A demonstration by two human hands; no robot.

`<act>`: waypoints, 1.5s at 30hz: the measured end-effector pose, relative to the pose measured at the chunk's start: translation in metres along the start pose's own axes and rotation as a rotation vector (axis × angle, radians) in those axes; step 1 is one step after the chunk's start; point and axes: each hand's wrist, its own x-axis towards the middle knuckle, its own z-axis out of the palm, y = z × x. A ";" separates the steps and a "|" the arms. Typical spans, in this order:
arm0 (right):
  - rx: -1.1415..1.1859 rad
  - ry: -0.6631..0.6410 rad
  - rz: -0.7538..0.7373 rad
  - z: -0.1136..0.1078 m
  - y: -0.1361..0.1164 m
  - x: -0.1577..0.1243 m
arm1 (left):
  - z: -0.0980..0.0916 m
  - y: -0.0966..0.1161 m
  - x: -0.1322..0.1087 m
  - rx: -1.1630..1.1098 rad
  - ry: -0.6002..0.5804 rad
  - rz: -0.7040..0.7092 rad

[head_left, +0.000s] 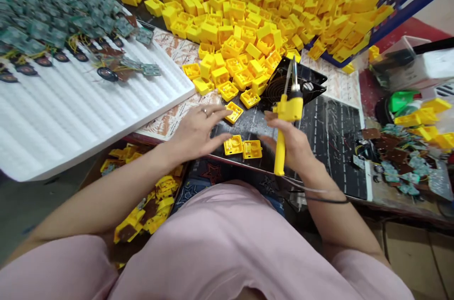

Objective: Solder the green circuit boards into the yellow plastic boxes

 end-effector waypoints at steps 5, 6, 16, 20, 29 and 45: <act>-0.240 -0.221 -0.008 0.017 0.023 0.069 | 0.000 0.004 0.050 0.278 -0.164 -0.195; -0.271 -0.270 -0.007 0.020 0.024 0.076 | -0.001 0.003 0.055 0.290 -0.225 -0.179; -0.085 -0.393 0.032 -0.001 0.016 0.061 | -0.015 -0.011 0.036 0.161 -0.211 -0.163; -0.225 -0.429 0.128 0.005 0.006 0.056 | -0.011 0.007 0.037 0.221 -0.351 -0.232; -0.338 -0.404 0.046 -0.001 0.001 0.047 | -0.016 -0.010 0.070 0.302 -0.230 -0.285; -0.365 -0.148 0.040 0.037 0.029 0.133 | -0.007 -0.019 0.061 0.234 -0.346 -0.189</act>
